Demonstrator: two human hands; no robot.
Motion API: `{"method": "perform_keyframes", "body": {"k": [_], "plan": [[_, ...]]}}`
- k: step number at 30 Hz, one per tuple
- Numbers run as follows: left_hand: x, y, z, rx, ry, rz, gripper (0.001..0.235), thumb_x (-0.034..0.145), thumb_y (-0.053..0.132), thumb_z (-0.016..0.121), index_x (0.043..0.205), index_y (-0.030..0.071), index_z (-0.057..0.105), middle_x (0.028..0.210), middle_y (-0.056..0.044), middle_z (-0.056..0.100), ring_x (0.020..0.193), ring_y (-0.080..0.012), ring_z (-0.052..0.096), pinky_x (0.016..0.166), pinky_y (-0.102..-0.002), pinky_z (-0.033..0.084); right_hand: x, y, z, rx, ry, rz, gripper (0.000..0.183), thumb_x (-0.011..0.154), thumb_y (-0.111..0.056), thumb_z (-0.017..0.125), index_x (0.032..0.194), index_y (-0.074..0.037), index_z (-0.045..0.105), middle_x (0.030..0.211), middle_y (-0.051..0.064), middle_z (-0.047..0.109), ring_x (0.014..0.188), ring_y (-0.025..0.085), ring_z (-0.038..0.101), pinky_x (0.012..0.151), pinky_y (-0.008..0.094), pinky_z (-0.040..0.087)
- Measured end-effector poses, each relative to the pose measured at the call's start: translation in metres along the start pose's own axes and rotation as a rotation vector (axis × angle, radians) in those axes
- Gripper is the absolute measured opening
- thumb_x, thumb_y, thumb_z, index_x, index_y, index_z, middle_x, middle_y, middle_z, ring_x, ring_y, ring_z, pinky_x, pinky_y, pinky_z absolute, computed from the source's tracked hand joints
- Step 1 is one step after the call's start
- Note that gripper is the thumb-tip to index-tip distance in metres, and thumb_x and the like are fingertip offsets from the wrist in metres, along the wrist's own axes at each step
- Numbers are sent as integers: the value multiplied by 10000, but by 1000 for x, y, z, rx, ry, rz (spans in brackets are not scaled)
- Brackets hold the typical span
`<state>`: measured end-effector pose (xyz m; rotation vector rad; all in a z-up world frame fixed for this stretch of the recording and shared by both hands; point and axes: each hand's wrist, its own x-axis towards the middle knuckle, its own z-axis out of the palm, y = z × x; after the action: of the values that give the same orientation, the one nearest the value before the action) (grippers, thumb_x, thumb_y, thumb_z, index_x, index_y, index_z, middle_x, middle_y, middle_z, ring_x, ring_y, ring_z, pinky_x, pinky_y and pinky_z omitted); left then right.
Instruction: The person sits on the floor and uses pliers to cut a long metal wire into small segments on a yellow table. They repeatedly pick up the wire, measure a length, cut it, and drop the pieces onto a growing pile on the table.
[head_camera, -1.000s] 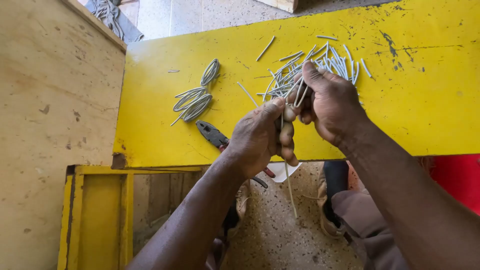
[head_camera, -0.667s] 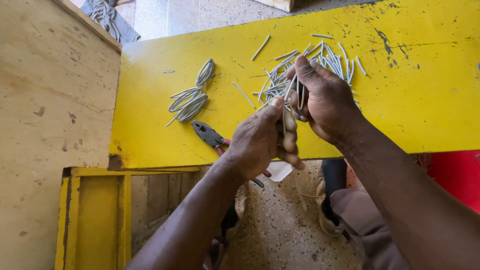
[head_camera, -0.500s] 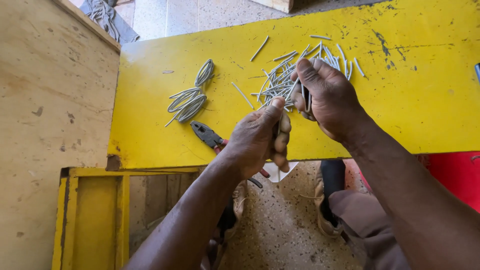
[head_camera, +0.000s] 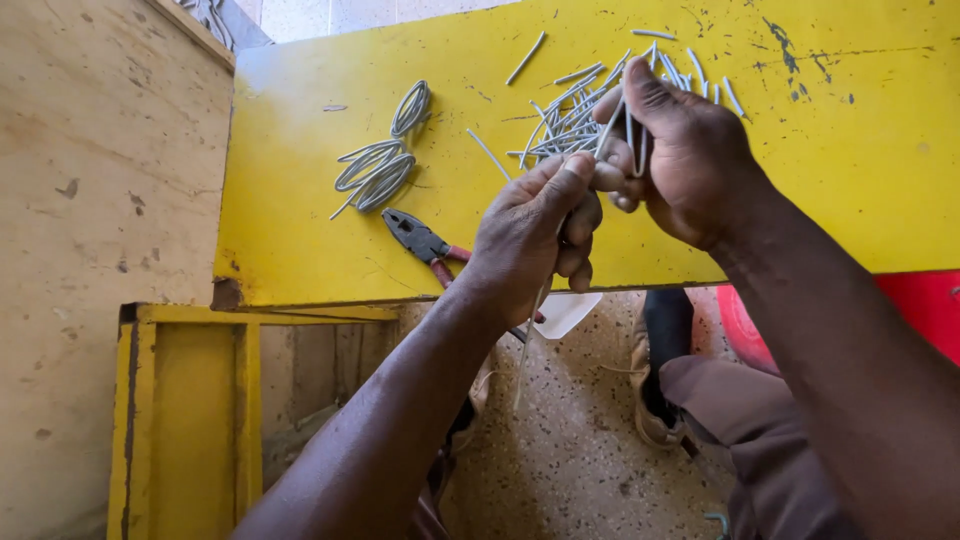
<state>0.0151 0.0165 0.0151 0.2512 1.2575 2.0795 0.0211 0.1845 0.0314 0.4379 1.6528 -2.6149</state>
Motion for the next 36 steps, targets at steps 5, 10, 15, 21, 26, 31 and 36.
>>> {"method": "perform_keyframes", "body": {"k": [5,10,15,21,26,31,36], "plan": [[-2,6,5,-47,48,-74,346,1045,362,548,1027,35,660,652,-27,432,420,-129,360,341,-320,439,0,3,-6,-7,1,98,463,1137,-426,480,1068,1,642,665,95,493,555,207,483,545,337,419],[3,-1,-4,-70,50,-27,292,1058,349,561,979,78,634,615,-8,444,384,-82,293,303,-267,349,-1,4,-7,-31,-143,81,473,1102,-403,523,1226,38,644,736,51,543,611,183,533,534,293,469],[7,-2,-2,10,210,-61,333,1026,414,585,924,98,562,593,-21,420,377,-113,285,287,-290,333,-8,0,-5,-246,-102,104,326,1118,-305,552,1130,-5,677,899,128,681,630,217,579,579,319,510],[-3,14,7,17,130,-17,574,1071,460,467,701,26,531,613,-195,591,352,-175,329,314,-293,349,-9,10,2,-189,-97,119,354,1128,-329,507,1144,-7,652,696,170,593,464,243,533,460,293,415],[-4,17,5,-10,116,106,550,1064,453,484,651,90,450,588,-124,519,424,-182,484,333,-264,361,-10,13,11,-148,-127,58,336,1132,-315,505,1083,-18,653,628,162,614,431,233,561,423,277,319],[0,8,-8,-88,193,52,423,1131,435,516,902,82,564,624,-18,430,380,-114,455,362,-277,474,-1,34,2,-93,-70,5,276,1142,-276,577,1042,-25,634,626,176,615,477,284,670,466,331,513],[2,1,-22,40,144,39,240,1106,279,531,1058,48,576,558,-14,458,314,-140,503,320,-275,480,3,42,-2,-75,-181,9,223,1146,-289,557,1074,-81,588,576,62,465,385,180,460,408,302,426]]}}
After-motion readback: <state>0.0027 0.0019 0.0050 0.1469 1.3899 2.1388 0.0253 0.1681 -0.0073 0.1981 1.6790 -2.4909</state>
